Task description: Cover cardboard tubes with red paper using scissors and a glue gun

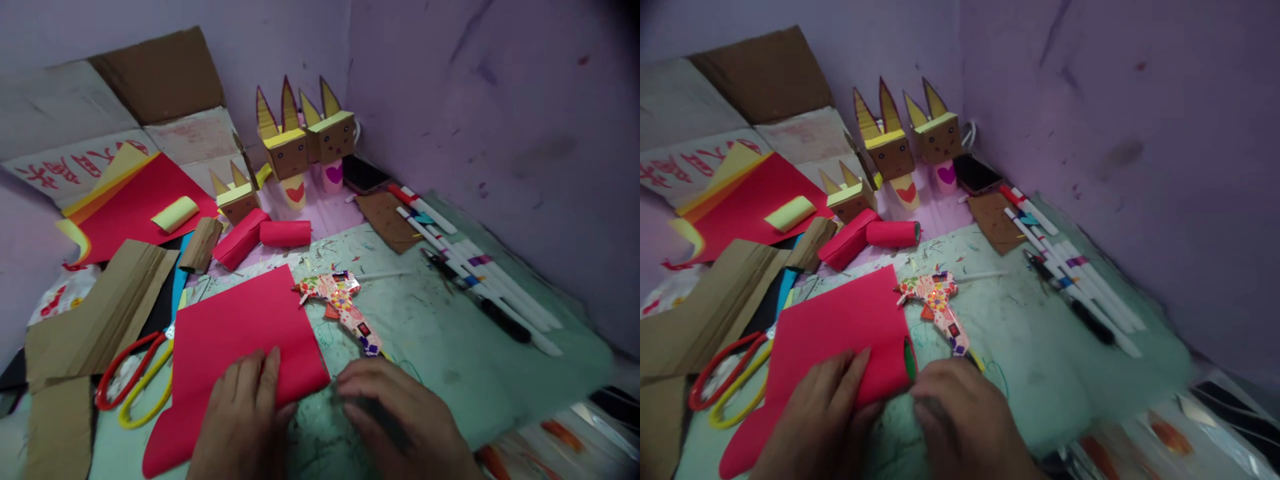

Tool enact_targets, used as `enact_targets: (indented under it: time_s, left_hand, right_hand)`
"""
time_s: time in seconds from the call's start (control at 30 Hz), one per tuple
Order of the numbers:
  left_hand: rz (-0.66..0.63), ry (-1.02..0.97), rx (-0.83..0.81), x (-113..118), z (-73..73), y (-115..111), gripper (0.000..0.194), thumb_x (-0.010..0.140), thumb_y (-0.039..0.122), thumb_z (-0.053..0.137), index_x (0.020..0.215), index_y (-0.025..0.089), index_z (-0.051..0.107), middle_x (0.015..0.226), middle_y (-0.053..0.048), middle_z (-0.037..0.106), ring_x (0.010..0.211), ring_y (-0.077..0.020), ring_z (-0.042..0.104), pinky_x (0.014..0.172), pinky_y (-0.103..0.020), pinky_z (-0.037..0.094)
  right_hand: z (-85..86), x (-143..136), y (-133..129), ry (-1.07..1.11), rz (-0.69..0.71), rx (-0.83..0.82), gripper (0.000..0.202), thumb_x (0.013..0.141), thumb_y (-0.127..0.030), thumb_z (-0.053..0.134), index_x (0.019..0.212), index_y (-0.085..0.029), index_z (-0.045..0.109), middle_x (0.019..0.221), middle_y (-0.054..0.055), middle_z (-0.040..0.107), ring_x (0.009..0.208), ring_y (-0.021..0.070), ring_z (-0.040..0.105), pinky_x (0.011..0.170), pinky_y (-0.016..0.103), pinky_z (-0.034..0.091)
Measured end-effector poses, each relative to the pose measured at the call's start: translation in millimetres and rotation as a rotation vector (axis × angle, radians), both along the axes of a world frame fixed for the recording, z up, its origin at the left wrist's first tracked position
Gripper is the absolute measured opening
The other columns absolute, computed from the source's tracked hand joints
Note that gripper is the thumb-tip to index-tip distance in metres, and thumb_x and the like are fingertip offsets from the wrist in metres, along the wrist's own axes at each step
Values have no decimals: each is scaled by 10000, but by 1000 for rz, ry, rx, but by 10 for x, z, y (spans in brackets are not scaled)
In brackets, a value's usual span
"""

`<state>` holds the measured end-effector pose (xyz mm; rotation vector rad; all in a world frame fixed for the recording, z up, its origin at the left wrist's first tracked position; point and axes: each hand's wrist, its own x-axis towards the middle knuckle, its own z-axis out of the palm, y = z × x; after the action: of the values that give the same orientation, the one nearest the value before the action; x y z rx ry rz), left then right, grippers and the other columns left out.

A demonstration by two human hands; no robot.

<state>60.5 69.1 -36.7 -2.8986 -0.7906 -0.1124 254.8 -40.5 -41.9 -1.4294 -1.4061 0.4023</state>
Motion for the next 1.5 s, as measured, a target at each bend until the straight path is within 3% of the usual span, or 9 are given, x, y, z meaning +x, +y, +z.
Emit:
enact_targets:
  time_s: [0.17, 0.3, 0.53, 0.77, 0.9, 1.13, 1.33, 1.4, 1.5]
  left_hand:
    - [3, -83, -29, 9, 27, 155, 414, 944, 373, 371, 1290, 151, 422, 1022, -126, 662, 873, -262, 669, 714, -368, 573]
    - [-30, -83, -106, 48, 177, 287, 323, 943, 418, 392, 1154, 186, 469, 981, -85, 681, 842, -212, 698, 679, -270, 589]
    - [-121, -26, -152, 67, 304, 441, 328, 943, 383, 430, 1212, 211, 501, 1107, -99, 608, 1000, -209, 640, 783, -257, 567]
    - [-144, -194, -108, 182, 364, 485, 258, 958, 361, 390, 1088, 192, 535, 918, -76, 685, 832, -212, 660, 683, -288, 565]
    - [-168, -226, -197, 184, 356, 499, 185, 951, 287, 408, 1061, 214, 537, 863, -45, 674, 780, -189, 649, 660, -282, 551]
    - [-116, -185, -20, 62, 183, 338, 318, 896, 290, 485, 1158, 114, 528, 1058, -182, 626, 923, -309, 608, 741, -480, 553]
    - [-53, -219, -47, 125, 74, 306, 329, 839, 114, 432, 1159, 96, 507, 1022, -172, 670, 905, -291, 646, 742, -445, 584]
    - [-2, -232, -106, 125, 100, 344, 317, 846, 136, 443, 1153, 114, 516, 1002, -157, 682, 883, -285, 661, 716, -429, 592]
    - [53, -267, -176, 81, 178, 400, 296, 851, 188, 474, 1136, 132, 531, 994, -146, 693, 881, -279, 679, 709, -408, 597]
  right_hand:
    - [-211, -149, 67, -29, 139, 55, 242, 951, -196, 430, 811, -183, 627, 783, 27, 700, 701, 125, 631, 659, 202, 513]
    - [-253, -176, 146, -102, 144, 70, 263, 960, -200, 410, 832, -172, 638, 830, 33, 702, 730, 129, 629, 668, 204, 501]
    - [-306, -182, 181, -147, 124, 107, 240, 915, -139, 436, 765, -188, 616, 788, 0, 678, 677, 120, 594, 614, 212, 475]
    - [-103, -182, 317, -141, 41, 209, 226, 910, -134, 422, 864, -167, 640, 894, 56, 709, 802, 159, 622, 751, 263, 505]
    - [-20, -231, 537, -345, 52, 197, 293, 920, -180, 396, 1036, -88, 650, 1028, 120, 721, 926, 241, 630, 843, 373, 489]
    - [-14, -226, 683, -556, 83, 77, 244, 876, -107, 497, 1031, -73, 682, 1008, 129, 745, 919, 254, 667, 850, 386, 517]
    - [77, -213, 563, -306, 44, 119, 301, 839, -43, 451, 1048, -122, 653, 1037, 133, 717, 974, 243, 652, 891, 412, 528]
    - [36, -230, 452, -82, -22, 120, 281, 833, -49, 492, 1045, -177, 625, 1044, 101, 699, 987, 217, 648, 864, 371, 545]
    - [-82, -305, 309, 426, -91, -114, 286, 843, -139, 560, 1107, -249, 567, 1120, 74, 652, 1025, 204, 644, 810, 324, 570]
